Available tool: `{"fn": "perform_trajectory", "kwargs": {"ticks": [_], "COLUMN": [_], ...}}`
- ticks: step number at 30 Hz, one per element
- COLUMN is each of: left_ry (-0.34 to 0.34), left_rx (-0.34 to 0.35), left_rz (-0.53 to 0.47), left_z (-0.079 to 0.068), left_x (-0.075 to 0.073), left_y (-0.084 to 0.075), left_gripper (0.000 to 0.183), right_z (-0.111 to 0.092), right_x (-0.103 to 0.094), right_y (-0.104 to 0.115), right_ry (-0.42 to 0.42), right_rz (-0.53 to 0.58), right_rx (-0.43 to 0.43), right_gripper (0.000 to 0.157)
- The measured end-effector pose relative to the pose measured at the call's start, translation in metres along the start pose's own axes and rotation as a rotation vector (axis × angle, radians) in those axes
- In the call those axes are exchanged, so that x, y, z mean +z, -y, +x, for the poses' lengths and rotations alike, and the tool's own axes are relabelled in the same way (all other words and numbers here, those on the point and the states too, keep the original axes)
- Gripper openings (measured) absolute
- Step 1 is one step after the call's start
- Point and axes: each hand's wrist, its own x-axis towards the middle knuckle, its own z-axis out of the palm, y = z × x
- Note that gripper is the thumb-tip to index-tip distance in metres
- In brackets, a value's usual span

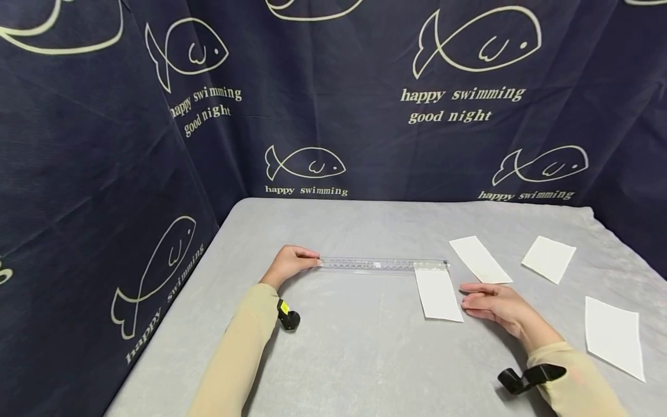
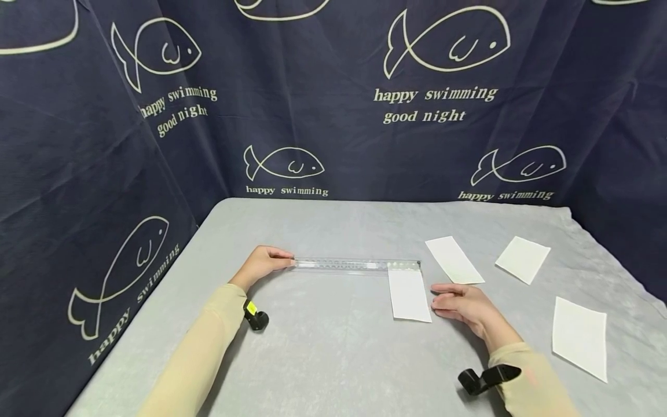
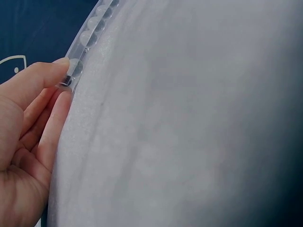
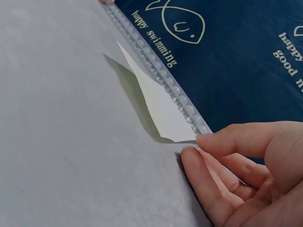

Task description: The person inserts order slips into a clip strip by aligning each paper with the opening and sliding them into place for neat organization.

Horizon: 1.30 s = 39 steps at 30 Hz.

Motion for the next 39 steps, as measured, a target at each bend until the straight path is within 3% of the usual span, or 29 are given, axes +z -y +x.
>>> {"fn": "perform_trajectory", "kwargs": {"ticks": [7,21,39], "left_ry": [0.003,-0.001,0.000], "left_rx": [0.014,0.007,-0.001], "left_rz": [-0.018,-0.009,0.005], "left_z": [0.001,0.001,0.000], "left_x": [0.000,0.001,0.000], "left_y": [0.003,0.003,0.003], "left_gripper": [0.020,0.019,0.019], "right_z": [-0.003,-0.007,-0.011], "right_x": [-0.002,-0.014,-0.030], "right_y": [-0.002,0.003,0.010], "right_ry": [-0.085,-0.198,-0.360], "right_rz": [0.096,0.292,0.378], "right_rx": [-0.044,-0.126,-0.098], "right_gripper": [0.028,0.036,0.035]}}
